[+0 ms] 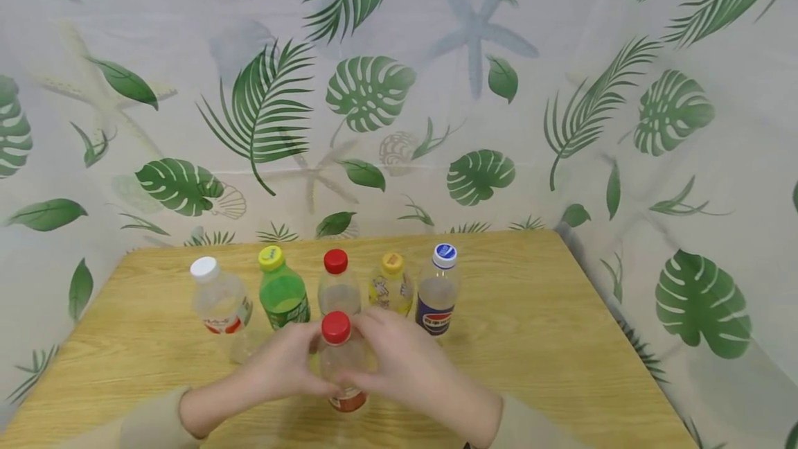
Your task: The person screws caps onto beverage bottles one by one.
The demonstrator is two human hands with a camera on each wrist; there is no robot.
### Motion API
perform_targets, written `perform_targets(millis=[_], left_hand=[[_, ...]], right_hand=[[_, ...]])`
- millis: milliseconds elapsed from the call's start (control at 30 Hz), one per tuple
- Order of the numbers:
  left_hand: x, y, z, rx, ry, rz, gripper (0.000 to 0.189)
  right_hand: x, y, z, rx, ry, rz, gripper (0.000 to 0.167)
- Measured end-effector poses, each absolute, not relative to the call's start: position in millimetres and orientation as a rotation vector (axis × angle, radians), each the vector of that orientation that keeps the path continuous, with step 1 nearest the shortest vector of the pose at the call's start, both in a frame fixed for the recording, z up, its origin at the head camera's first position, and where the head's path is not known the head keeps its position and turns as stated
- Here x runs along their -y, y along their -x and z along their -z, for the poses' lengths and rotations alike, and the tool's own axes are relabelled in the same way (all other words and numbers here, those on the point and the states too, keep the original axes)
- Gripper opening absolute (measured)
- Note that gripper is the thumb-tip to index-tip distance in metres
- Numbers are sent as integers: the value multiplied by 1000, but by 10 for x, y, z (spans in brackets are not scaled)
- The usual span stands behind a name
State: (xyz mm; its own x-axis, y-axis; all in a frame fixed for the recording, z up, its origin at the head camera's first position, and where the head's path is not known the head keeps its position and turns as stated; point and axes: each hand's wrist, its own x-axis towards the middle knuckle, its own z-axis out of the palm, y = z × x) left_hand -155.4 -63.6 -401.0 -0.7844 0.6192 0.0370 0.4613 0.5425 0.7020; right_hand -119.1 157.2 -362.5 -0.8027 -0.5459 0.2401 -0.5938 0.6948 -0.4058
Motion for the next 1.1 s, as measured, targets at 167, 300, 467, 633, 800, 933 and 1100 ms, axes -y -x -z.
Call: perform_targets(millis=[167, 300, 467, 633, 800, 933, 1100], left_hand=[[639, 1532, 4035, -2529, -899, -1158, 56], [642, 1516, 4059, -2497, -877, -1219, 58], [647, 1513, 4086, -2462, -867, -1272, 59], [663, 1510, 4090, -2444, -842, -1292, 61], [676, 1488, 4091, -2440, -817, -1308, 63], [677, 1471, 4099, -2425, -814, -1317, 65], [694, 1474, 4118, -2380, -822, -1345, 64]], right_hand=[[-1585, 1192, 3725, 2787, -901, -778, 51], [-1595, 1188, 3782, 2810, -864, -835, 53], [-1596, 1175, 3845, 2813, -827, -905, 53], [-1594, 1155, 3898, 2829, -794, -963, 55], [-1590, 1143, 3946, 2817, -778, -999, 55], [-1588, 1140, 3982, 2790, -759, -1018, 55], [-1578, 1141, 4002, 2773, -753, -1021, 55]])
